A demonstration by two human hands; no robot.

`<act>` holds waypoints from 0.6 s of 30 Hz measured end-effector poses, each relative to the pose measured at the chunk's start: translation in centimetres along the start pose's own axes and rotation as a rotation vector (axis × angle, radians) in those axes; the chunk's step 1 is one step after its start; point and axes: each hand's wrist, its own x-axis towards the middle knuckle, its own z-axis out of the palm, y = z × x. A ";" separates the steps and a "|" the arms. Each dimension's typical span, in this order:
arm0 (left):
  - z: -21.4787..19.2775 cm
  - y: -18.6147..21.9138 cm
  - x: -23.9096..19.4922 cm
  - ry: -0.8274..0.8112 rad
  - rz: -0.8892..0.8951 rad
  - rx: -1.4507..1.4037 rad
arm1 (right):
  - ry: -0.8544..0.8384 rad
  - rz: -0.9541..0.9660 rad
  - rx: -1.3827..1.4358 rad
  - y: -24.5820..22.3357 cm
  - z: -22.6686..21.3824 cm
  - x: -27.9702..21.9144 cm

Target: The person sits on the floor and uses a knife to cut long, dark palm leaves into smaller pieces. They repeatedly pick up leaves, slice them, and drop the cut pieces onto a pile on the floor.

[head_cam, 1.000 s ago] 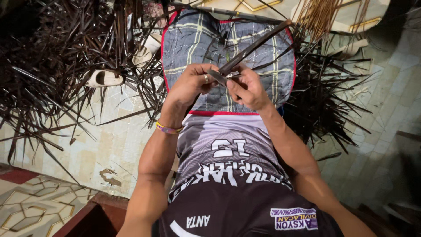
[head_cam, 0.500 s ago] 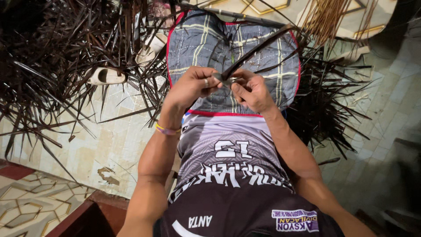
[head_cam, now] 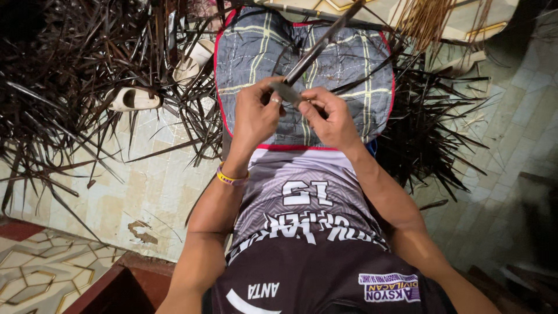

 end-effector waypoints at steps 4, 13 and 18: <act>-0.3 -1.4 0.2 -0.050 0.015 -0.085 | -0.014 0.019 0.020 1.8 -0.1 0.0; -0.7 1.6 -0.4 0.028 -0.022 0.046 | 0.047 -0.033 -0.055 -0.4 0.4 0.4; -0.3 -0.3 -0.3 0.060 -0.035 -0.059 | 0.088 -0.010 -0.062 -1.1 0.7 0.4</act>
